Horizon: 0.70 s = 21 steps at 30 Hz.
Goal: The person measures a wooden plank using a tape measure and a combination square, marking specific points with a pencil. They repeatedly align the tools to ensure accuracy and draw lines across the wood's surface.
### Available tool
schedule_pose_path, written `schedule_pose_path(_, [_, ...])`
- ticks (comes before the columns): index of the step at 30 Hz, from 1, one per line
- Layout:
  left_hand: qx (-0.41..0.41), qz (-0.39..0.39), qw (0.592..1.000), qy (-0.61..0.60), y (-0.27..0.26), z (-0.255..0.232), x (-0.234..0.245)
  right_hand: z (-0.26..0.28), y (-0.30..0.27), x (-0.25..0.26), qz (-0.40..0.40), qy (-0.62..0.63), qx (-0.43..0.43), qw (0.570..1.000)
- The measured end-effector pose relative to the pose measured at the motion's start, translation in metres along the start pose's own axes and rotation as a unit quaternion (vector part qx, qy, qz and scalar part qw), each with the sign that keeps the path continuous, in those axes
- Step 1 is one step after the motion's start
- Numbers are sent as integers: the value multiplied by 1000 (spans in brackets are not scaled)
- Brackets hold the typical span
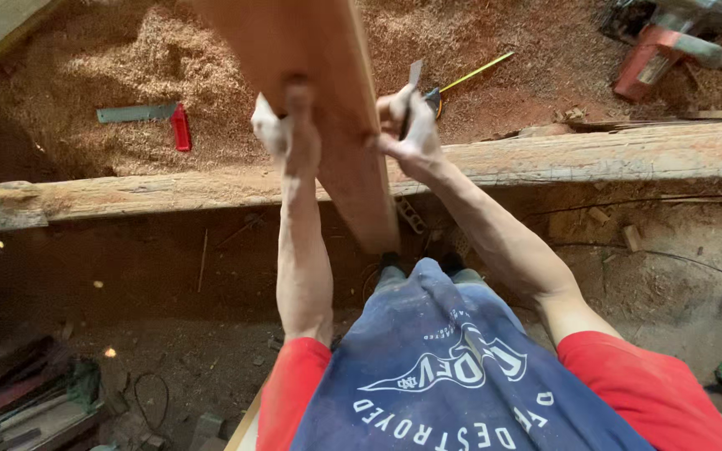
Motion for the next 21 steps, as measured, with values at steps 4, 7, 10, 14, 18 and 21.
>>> schedule_pose_path(4, [-43, 140, 988, 53, -12, -41, -46, 8, -7, 52, -232, 41, 126, 964])
schedule_pose_path(7, [-43, 265, 947, 179, -32, -52, -82, 8, -49, 109, -342, 160, 183, 908])
schedule_pose_path(10, [-8, 390, 870, 302, -60, -30, -122, -11, -103, 136, -475, 195, 64, 856])
schedule_pose_path(14, [18, 526, 768, 366, -82, 13, -159, -53, -163, 135, -614, 252, -80, 744])
schedule_pose_path(18, [58, 581, 693, 422, -93, 58, -172, -91, -195, 124, -658, 253, -165, 690])
schedule_pose_path(21, [62, 601, 663, 442, -87, 90, -175, -101, -204, 114, -657, 271, -226, 666])
Point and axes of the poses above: each hand's wrist, its own y-axis towards the middle knuckle, its own x-axis out of the back of the hand, z = x × y, the point moved 2 cm from there along y, towards the middle knuckle
